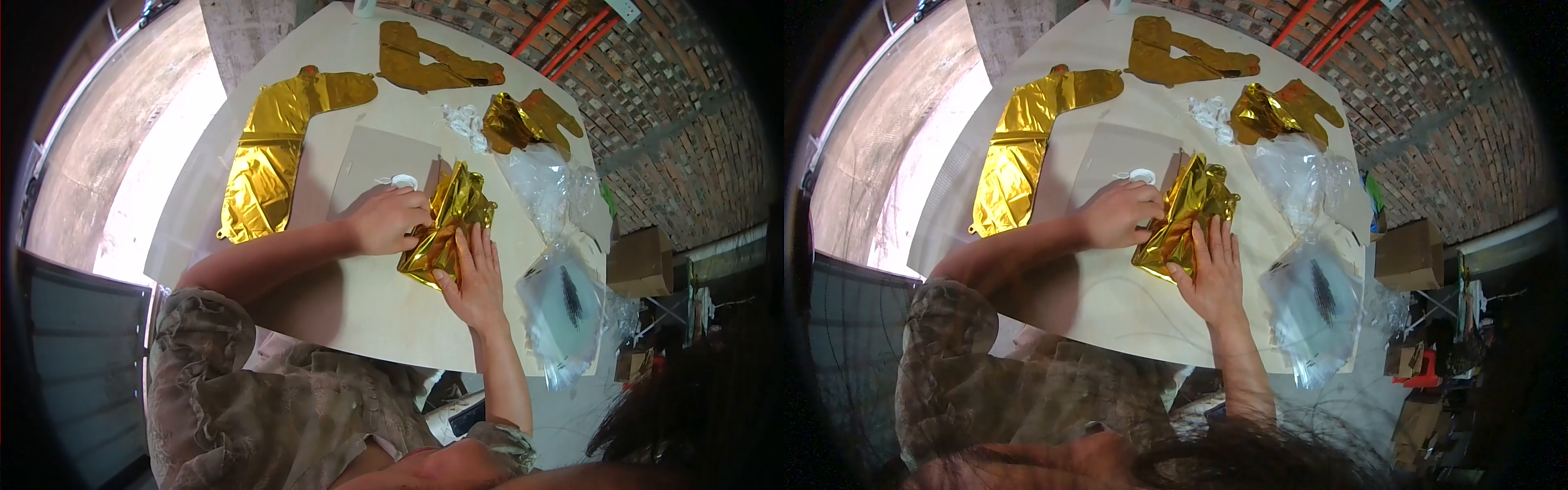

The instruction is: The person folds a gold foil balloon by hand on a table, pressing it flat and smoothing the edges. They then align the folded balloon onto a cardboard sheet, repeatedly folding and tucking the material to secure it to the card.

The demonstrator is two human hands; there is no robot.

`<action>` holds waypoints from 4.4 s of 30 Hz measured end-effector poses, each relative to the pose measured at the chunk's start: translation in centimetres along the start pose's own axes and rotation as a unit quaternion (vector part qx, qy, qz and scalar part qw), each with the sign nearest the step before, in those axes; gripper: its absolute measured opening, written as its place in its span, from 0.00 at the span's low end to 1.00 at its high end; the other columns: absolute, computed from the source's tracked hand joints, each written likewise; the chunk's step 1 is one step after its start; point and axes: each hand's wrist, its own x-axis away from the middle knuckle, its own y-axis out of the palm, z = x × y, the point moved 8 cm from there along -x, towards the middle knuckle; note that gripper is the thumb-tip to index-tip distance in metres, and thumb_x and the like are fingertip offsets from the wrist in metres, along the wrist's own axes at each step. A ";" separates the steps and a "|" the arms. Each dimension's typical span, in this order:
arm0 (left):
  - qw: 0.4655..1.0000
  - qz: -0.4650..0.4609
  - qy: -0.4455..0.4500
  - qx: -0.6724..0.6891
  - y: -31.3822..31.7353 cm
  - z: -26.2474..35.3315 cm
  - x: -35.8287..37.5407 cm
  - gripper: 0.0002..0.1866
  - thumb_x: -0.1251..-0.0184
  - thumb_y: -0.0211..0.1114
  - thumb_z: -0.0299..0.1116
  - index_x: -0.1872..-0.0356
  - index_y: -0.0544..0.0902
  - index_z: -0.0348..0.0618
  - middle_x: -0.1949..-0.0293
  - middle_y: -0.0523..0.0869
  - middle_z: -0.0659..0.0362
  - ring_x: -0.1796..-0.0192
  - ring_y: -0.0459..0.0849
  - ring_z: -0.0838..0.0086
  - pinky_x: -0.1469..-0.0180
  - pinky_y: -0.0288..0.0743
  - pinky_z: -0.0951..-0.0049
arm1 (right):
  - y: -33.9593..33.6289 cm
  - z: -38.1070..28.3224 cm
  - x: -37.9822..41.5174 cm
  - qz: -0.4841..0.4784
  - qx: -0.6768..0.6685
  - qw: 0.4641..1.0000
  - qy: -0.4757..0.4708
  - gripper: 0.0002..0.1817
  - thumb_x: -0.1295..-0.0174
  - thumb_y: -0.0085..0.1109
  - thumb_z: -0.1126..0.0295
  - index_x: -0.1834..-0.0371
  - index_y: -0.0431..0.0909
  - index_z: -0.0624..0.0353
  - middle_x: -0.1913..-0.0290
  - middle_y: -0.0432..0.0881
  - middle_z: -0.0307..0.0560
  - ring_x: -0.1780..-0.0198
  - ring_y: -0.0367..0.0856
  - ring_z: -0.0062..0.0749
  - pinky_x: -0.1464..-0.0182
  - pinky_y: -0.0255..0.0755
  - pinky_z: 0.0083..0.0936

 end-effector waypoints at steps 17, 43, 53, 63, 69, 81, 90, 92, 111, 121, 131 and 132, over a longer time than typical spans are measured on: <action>0.898 -0.149 -0.362 0.203 0.2 -4.0 -2.3 0.21 0.31 0.65 0.46 0.43 0.84 0.45 0.59 0.90 0.54 0.58 0.89 0.65 0.48 0.79 0.64 | 0.0 -0.1 -0.1 -0.011 0.005 1.000 0.002 0.42 0.34 0.60 0.44 0.23 0.65 0.60 0.20 0.55 0.68 0.18 0.49 0.63 0.19 0.44 0.53; 0.965 -0.018 -0.249 0.085 2.4 -3.1 -2.1 0.41 0.37 0.71 0.34 0.29 0.56 0.37 0.51 0.83 0.35 0.46 0.84 0.44 0.44 0.78 0.52 | 0.0 -0.2 -0.1 0.000 0.011 1.000 -0.012 0.41 0.35 0.62 0.46 0.24 0.66 0.60 0.20 0.55 0.67 0.19 0.52 0.63 0.21 0.47 0.56; 0.927 -0.019 -0.306 0.217 2.6 -4.5 -2.1 0.40 0.41 0.73 0.34 0.29 0.62 0.37 0.51 0.86 0.43 0.45 0.85 0.48 0.45 0.79 0.56 | 0.1 -0.1 0.0 0.003 0.024 1.000 -0.011 0.42 0.35 0.62 0.45 0.24 0.66 0.60 0.20 0.56 0.68 0.19 0.52 0.63 0.21 0.46 0.56; 0.940 -0.028 -0.309 0.138 2.3 -5.2 -1.5 0.45 0.40 0.72 0.31 0.22 0.59 0.40 0.47 0.84 0.51 0.52 0.86 0.60 0.47 0.78 0.64 | -0.1 -0.3 -0.1 -0.004 0.025 1.000 -0.011 0.43 0.36 0.63 0.45 0.24 0.66 0.60 0.20 0.55 0.68 0.20 0.52 0.63 0.21 0.46 0.55; 0.912 -0.068 -0.361 0.184 0.2 -2.6 0.5 0.50 0.41 0.73 0.30 0.19 0.52 0.41 0.42 0.81 0.51 0.52 0.86 0.56 0.46 0.79 0.64 | -0.1 -0.1 -0.1 -0.001 0.022 1.000 -0.010 0.43 0.36 0.63 0.44 0.24 0.66 0.60 0.20 0.55 0.67 0.20 0.52 0.63 0.21 0.46 0.55; 0.959 -0.258 -0.006 -0.116 4.3 1.6 2.6 0.41 0.23 0.53 0.58 0.20 0.56 0.41 0.17 0.51 0.51 0.15 0.47 0.63 0.17 0.35 0.51 | 0.0 -0.2 0.0 0.006 0.021 1.000 -0.011 0.42 0.35 0.62 0.43 0.24 0.66 0.58 0.20 0.56 0.66 0.19 0.52 0.61 0.21 0.47 0.55; 0.981 -0.134 0.044 -0.130 0.4 0.7 -2.7 0.37 0.20 0.46 0.55 0.20 0.57 0.40 0.19 0.55 0.49 0.16 0.48 0.58 0.17 0.37 0.48 | 0.1 -0.1 0.2 0.006 0.027 1.000 -0.007 0.42 0.35 0.61 0.43 0.25 0.67 0.58 0.21 0.57 0.68 0.20 0.53 0.61 0.21 0.48 0.55; 0.971 -0.199 0.049 -0.122 2.8 -1.2 -1.2 0.36 0.20 0.47 0.53 0.21 0.58 0.40 0.19 0.56 0.49 0.16 0.48 0.58 0.17 0.39 0.48 | 0.0 -0.4 0.0 0.007 0.027 1.000 -0.014 0.42 0.35 0.61 0.43 0.24 0.67 0.58 0.21 0.57 0.68 0.20 0.53 0.62 0.21 0.48 0.55; 0.956 -0.162 -0.244 0.033 -1.4 -3.5 -3.3 0.31 0.27 0.61 0.51 0.31 0.75 0.41 0.32 0.78 0.48 0.35 0.81 0.57 0.34 0.73 0.61 | 0.2 0.0 0.0 -0.008 0.029 1.000 -0.004 0.43 0.34 0.59 0.44 0.22 0.63 0.58 0.20 0.55 0.67 0.19 0.50 0.62 0.20 0.44 0.53; 0.908 -0.182 -0.376 0.035 1.9 -10.0 -6.7 0.37 0.48 0.76 0.59 0.43 0.83 0.42 0.55 0.90 0.54 0.52 0.89 0.64 0.49 0.80 0.66 | 0.2 -0.1 0.0 -0.023 0.025 0.999 0.003 0.42 0.32 0.57 0.44 0.21 0.62 0.57 0.18 0.53 0.64 0.17 0.47 0.59 0.18 0.40 0.50; 0.841 -0.141 -0.440 0.280 4.6 -11.7 -7.1 0.36 0.45 0.79 0.39 0.35 0.78 0.34 0.48 0.88 0.53 0.56 0.88 0.70 0.57 0.83 0.71 | 0.3 0.0 0.1 -0.023 0.033 0.999 -0.003 0.42 0.32 0.58 0.44 0.21 0.61 0.58 0.18 0.53 0.64 0.17 0.47 0.58 0.18 0.40 0.50; 0.839 -0.133 -0.459 0.261 4.2 -11.7 -6.9 0.40 0.46 0.80 0.37 0.32 0.74 0.33 0.45 0.87 0.52 0.55 0.88 0.70 0.56 0.84 0.72 | 0.3 0.0 0.1 -0.022 0.029 0.999 -0.002 0.42 0.32 0.58 0.44 0.21 0.61 0.58 0.18 0.53 0.64 0.17 0.47 0.58 0.18 0.40 0.50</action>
